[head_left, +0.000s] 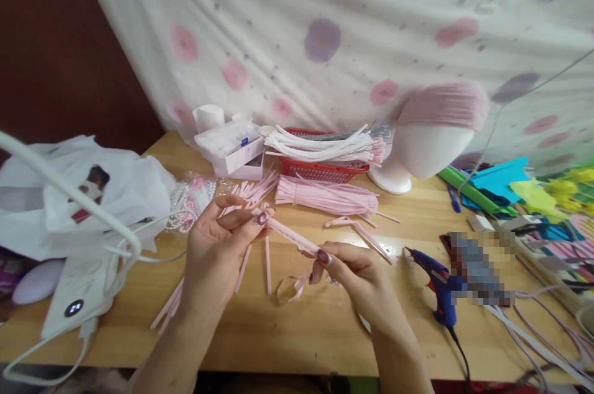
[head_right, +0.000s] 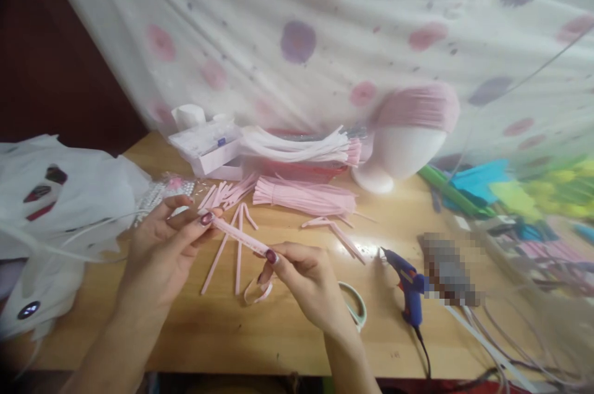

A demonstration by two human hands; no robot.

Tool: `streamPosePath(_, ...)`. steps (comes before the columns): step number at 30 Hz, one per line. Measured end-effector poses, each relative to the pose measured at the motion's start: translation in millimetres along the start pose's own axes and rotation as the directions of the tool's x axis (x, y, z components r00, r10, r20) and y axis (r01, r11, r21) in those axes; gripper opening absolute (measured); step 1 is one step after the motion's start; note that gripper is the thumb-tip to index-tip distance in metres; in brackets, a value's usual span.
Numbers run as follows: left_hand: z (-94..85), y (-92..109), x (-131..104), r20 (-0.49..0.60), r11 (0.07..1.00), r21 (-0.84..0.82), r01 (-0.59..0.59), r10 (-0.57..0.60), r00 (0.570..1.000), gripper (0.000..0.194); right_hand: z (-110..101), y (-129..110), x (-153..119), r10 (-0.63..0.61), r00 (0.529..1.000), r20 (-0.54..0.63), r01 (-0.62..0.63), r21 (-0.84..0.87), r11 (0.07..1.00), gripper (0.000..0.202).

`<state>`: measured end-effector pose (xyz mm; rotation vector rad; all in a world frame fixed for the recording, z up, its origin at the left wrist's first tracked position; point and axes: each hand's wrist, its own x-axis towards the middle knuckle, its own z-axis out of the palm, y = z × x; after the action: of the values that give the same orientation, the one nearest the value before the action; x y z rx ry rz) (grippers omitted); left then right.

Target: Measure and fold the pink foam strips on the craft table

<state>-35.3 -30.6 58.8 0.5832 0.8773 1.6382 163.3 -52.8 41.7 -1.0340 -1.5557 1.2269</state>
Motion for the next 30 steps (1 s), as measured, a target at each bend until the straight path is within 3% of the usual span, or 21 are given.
streamPosePath(9, -5.9, 3.6, 2.4, 0.098, 0.969, -0.033, 0.246, -0.242, 0.965, 0.045, -0.7, -0.9, 0.7, -0.032, 0.999, -0.013, 0.030, -0.135, 0.990, 0.030)
streamPosePath(21, -1.8, -1.5, 3.3, 0.028, 0.987, -0.022, 0.159, -0.158, 0.987, 0.041, 0.0, -3.3, 1.3, 0.005, 0.999, -0.052, -0.008, -0.067, 0.998, 0.029)
streamPosePath(30, -1.8, -1.5, 1.1, 0.051, 0.996, 0.067, 0.061, -0.064, 0.997, 0.045, -2.1, -0.6, 1.9, 0.018, 1.000, -0.012, -0.019, -0.022, 1.000, 0.030)
